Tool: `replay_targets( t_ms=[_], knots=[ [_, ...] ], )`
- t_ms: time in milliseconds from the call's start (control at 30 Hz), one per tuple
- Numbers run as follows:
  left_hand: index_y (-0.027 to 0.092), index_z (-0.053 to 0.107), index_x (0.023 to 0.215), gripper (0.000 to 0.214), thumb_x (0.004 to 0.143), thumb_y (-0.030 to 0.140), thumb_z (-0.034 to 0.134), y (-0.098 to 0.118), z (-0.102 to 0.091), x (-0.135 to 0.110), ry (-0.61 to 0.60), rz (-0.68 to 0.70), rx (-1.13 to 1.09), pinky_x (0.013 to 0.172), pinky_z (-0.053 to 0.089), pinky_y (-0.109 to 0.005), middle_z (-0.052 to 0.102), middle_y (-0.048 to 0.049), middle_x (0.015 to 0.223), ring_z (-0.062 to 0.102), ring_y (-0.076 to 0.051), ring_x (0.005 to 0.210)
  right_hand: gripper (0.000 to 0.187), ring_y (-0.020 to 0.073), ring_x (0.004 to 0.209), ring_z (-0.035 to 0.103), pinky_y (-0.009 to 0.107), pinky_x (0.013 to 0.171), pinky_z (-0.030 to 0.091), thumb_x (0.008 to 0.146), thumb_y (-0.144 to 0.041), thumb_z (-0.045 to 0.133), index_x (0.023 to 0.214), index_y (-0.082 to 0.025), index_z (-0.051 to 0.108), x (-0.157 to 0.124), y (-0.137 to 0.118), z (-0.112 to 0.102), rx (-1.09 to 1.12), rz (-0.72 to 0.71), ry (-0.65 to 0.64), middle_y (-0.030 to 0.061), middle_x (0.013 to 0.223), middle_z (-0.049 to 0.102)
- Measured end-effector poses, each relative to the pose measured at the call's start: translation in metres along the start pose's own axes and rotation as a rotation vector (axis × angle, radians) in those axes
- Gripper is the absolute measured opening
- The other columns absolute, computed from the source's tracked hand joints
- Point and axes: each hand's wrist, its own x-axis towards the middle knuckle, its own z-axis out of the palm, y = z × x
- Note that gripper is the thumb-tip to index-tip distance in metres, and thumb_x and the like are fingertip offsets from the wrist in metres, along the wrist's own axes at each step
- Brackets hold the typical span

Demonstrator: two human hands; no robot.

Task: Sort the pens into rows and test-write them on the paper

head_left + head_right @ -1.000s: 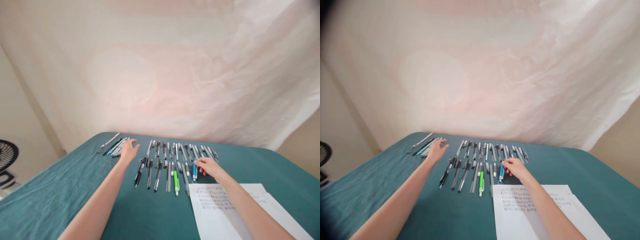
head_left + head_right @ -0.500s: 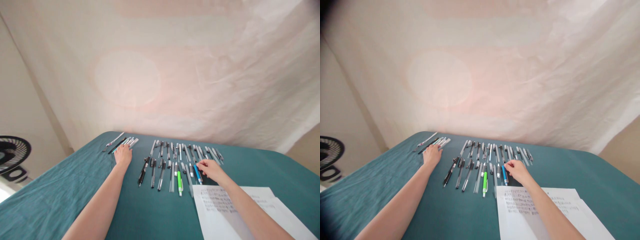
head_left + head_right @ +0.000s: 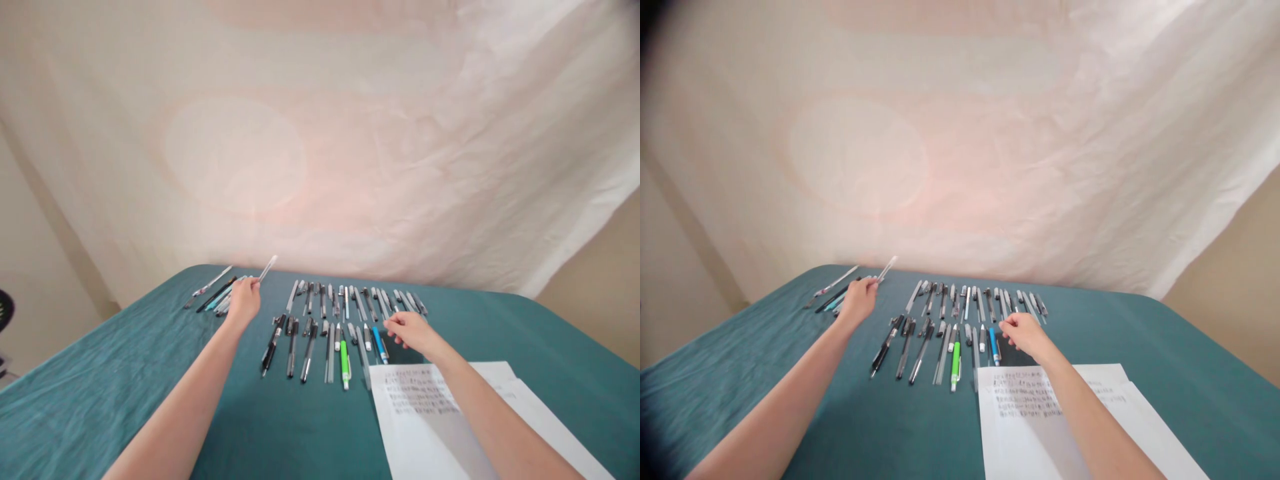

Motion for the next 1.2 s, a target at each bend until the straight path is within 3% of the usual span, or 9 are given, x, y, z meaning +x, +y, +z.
replay_targets(
  t_ms=[167, 400, 567, 733, 833, 967, 1033, 1100, 1200],
  knots=[
    [0.011, 0.05, 0.106, 0.034, 0.08, 0.026, 0.035, 0.043, 0.009, -0.017, -0.154, 0.035, -0.482, 0.068, 0.044, -0.028, 0.059, -0.0081, 0.091, 0.056, -0.014, 0.074, 0.022, 0.0056, 0.036, 0.045, 0.015, 0.029, 0.026, 0.067, -0.035, 0.06, 0.059, -0.014, 0.057, -0.008, -0.002, -0.012, -0.066, 0.035, -0.16, 0.0044, 0.06, 0.064],
    [0.013, 0.052, 0.097, 0.024, 0.077, 0.025, 0.045, 0.11, 0.025, -0.07, -0.547, 0.005, -0.997, 0.059, 0.043, -0.021, 0.057, -0.0039, 0.079, 0.051, -0.007, 0.06, 0.03, 0.0076, 0.043, 0.049, 0.016, 0.035, 0.03, 0.069, -0.043, 0.057, 0.067, -0.014, 0.064, -0.023, -0.005, -0.037, -0.19, -0.044, -0.507, 0.0057, 0.07, 0.067],
    [0.015, 0.052, 0.094, 0.019, 0.076, 0.021, 0.049, 0.149, 0.038, -0.095, -0.776, -0.095, -1.214, 0.056, 0.042, -0.02, 0.055, -0.0027, 0.076, 0.05, -0.006, 0.057, 0.029, 0.0081, 0.046, 0.049, 0.017, 0.041, 0.035, 0.064, -0.042, 0.062, 0.072, -0.015, 0.066, -0.032, -0.007, -0.048, -0.212, -0.047, -0.562, 0.0018, 0.061, 0.063],
    [0.015, 0.049, 0.091, 0.015, 0.075, 0.016, 0.05, 0.179, 0.048, -0.113, -0.915, -0.153, -1.322, 0.059, 0.042, -0.022, 0.055, -0.0035, 0.079, 0.051, -0.006, 0.057, 0.026, 0.0087, 0.045, 0.049, 0.017, 0.042, 0.037, 0.062, -0.038, 0.064, 0.072, -0.014, 0.067, -0.033, -0.011, -0.052, -0.199, -0.056, -0.626, -0.0003, 0.054, 0.06],
    [0.015, 0.048, 0.091, 0.016, 0.075, 0.015, 0.049, 0.188, 0.056, -0.126, -0.997, -0.159, -1.369, 0.058, 0.04, -0.022, 0.055, -0.0032, 0.079, 0.052, -0.007, 0.057, 0.028, 0.0087, 0.044, 0.049, 0.018, 0.039, 0.036, 0.065, -0.04, 0.062, 0.067, -0.013, 0.064, -0.028, -0.019, -0.056, -0.102, -0.095, -0.555, 0.0009, 0.054, 0.06],
    [0.015, 0.047, 0.092, 0.018, 0.075, 0.018, 0.049, 0.188, 0.066, -0.14, -1.021, -0.082, -1.337, 0.054, 0.036, -0.021, 0.054, -0.0027, 0.079, 0.051, -0.007, 0.059, 0.033, 0.0072, 0.046, 0.048, 0.016, 0.036, 0.034, 0.071, -0.046, 0.056, 0.071, -0.013, 0.06, -0.013, -0.034, -0.058, 0.26, -0.118, -0.226, 0.0028, 0.065, 0.061],
    [0.015, 0.047, 0.094, 0.019, 0.075, 0.019, 0.048, 0.186, 0.07, -0.145, -1.018, -0.05, -1.302, 0.054, 0.034, -0.021, 0.054, -0.0023, 0.078, 0.05, -0.007, 0.059, 0.038, 0.0072, 0.047, 0.048, 0.016, 0.036, 0.034, 0.074, -0.05, 0.05, 0.075, -0.013, 0.058, -0.009, -0.039, -0.054, 0.483, -0.11, -0.121, 0.0025, 0.065, 0.059],
    [0.015, 0.047, 0.094, 0.019, 0.075, 0.018, 0.047, 0.184, 0.072, -0.148, -1.022, -0.042, -1.263, 0.054, 0.034, -0.022, 0.054, -0.0019, 0.077, 0.05, -0.008, 0.059, 0.04, 0.007, 0.046, 0.047, 0.017, 0.036, 0.035, 0.074, -0.053, 0.049, 0.074, -0.014, 0.057, -0.008, -0.041, -0.047, 0.622, -0.122, -0.063, 0.0015, 0.063, 0.056],
    [0.015, 0.047, 0.092, 0.017, 0.076, 0.019, 0.045, 0.182, 0.072, -0.15, -1.017, -0.072, -1.222, 0.054, 0.033, -0.022, 0.054, -0.001, 0.074, 0.048, -0.007, 0.057, 0.034, 0.0051, 0.043, 0.043, 0.017, 0.038, 0.034, 0.07, -0.047, 0.058, 0.067, -0.014, 0.055, -0.012, -0.04, -0.033, 0.656, -0.15, -0.033, -0.0015, 0.057, 0.053]
  ],
)
